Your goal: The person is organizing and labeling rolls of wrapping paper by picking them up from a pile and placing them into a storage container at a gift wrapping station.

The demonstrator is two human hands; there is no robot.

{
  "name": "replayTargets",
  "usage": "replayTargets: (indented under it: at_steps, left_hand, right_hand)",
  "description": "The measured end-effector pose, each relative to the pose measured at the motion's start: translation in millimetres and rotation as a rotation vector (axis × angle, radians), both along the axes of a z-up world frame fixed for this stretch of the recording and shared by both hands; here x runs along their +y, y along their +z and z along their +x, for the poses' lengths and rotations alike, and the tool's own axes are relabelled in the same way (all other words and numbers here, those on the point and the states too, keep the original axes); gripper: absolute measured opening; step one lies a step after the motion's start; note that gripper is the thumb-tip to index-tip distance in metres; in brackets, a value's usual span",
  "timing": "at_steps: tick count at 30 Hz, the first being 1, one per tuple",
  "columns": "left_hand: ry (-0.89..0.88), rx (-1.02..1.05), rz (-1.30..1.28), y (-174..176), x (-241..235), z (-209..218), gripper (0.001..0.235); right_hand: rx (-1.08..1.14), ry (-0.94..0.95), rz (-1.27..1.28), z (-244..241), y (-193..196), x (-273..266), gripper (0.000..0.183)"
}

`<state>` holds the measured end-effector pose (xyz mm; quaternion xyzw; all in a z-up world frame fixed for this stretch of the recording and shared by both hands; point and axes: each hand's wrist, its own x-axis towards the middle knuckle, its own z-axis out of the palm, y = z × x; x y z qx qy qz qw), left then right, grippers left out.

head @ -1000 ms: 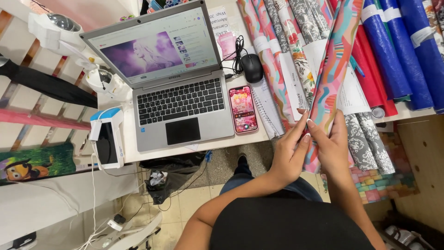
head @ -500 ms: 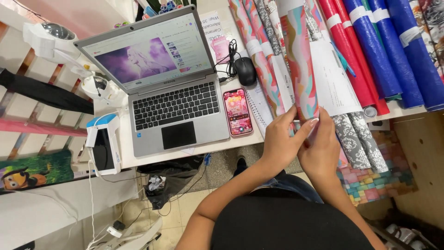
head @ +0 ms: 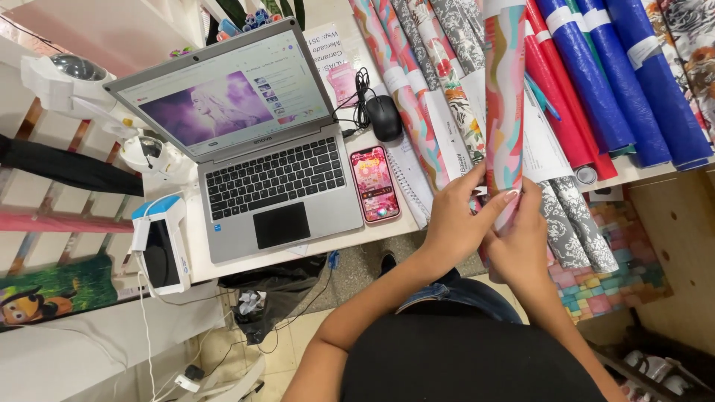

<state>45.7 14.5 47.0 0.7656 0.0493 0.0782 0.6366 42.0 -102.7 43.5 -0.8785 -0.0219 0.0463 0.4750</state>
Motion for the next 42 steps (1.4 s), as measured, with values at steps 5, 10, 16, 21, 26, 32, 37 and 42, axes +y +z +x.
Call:
replayTargets:
  at_steps: [5,10,16,21,26,32,37,42]
  left_hand:
    - [-0.008,0.028,-0.06,11,-6,-6,0.064]
    - [-0.035,0.077,-0.17,8,-13,-11,0.064]
    - [-0.096,0.028,-0.174,-6,-8,3,0.073]
    - [-0.055,-0.153,-0.091,3,4,6,0.083]
    - [-0.072,-0.099,-0.311,-20,30,3,0.068]
    - [-0.34,0.087,-0.425,-5,63,-14,0.025]
    - [-0.646,0.297,-0.519,-20,53,-47,0.032]
    - [-0.946,0.371,-0.12,-1,36,-74,0.036]
  right_hand:
    - [0.072,-0.037,0.054,4,-5,-3,0.07]
    - [0.146,-0.077,0.153,11,-19,-20,0.06]
    - [0.142,-0.096,0.113,8,21,-19,0.05]
    - [0.2,-0.031,-0.003,-4,7,-39,0.049]
    - [0.144,-0.074,-0.219,-35,24,-28,0.047]
    - [0.29,-0.275,-0.374,-80,-3,-12,0.042]
    - [0.134,-0.444,-0.279,-131,-8,15,0.043]
    - [0.247,-0.659,-0.422,-194,-1,11,0.036]
